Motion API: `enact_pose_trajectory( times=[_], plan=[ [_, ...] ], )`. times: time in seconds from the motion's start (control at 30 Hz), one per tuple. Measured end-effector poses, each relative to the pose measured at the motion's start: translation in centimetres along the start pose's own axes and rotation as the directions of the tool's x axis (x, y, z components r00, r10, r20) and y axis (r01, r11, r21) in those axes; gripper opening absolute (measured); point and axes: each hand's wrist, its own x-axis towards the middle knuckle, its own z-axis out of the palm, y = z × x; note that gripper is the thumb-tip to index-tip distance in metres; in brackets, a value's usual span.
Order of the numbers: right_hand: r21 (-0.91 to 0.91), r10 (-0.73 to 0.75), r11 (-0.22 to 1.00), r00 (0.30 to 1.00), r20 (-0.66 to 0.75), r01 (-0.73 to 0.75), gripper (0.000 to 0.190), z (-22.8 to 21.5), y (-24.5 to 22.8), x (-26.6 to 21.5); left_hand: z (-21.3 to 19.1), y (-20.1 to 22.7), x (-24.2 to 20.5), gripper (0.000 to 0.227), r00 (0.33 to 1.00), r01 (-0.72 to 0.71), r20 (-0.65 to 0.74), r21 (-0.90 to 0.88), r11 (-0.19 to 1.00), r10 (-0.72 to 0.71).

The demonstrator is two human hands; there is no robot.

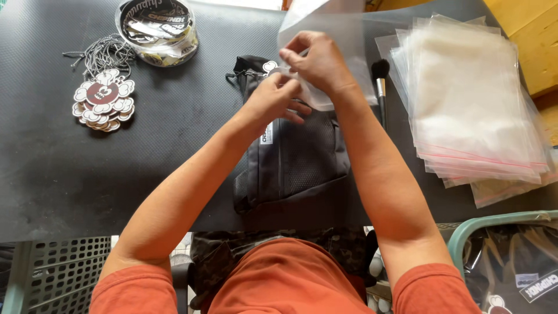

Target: The person attaches a decorative keychain to a black bag, then uses a brush to dust the bag's surface. They place the bag into a clear plastic zip-lock bag, insert a small paper tag, and seal the package.

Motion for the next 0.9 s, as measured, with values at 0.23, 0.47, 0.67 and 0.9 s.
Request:
enact_pose_trajectory(
  times=[0.23, 0.47, 0.67, 0.9],
  plan=[
    [0.280, -0.153, 0.954, 0.977, 0.147, 0.108, 0.050, -0.8, -0.3, -3.6, -2.3, -0.3, 2.8, 0.025, 0.988, -0.098, -0.134, -0.126, 0.987, 0.081],
    [-0.346, 0.196, 0.904, 0.963, -0.187, -0.252, 0.026, -2.9, 4.2, -9.8, -7.2, -0.2, 4.0, 0.025, 0.903, -0.259, -0.316, 0.144, 0.955, 0.293],
    [-0.211, 0.187, 0.958, 0.981, -0.059, -0.195, 0.043, -1.6, 6.4, -12.0, -9.8, -1.0, 4.6, 0.043, 0.719, -0.429, -0.149, 0.673, 0.602, 0.679],
    [-0.200, 0.344, 0.923, 0.938, 0.040, -0.330, 0.047, -5.6, 2.9, -17.2, -11.8, -1.6, 3.9, 0.021, 0.698, -0.501, 0.030, 0.734, 0.458, 0.715]
  ],
)
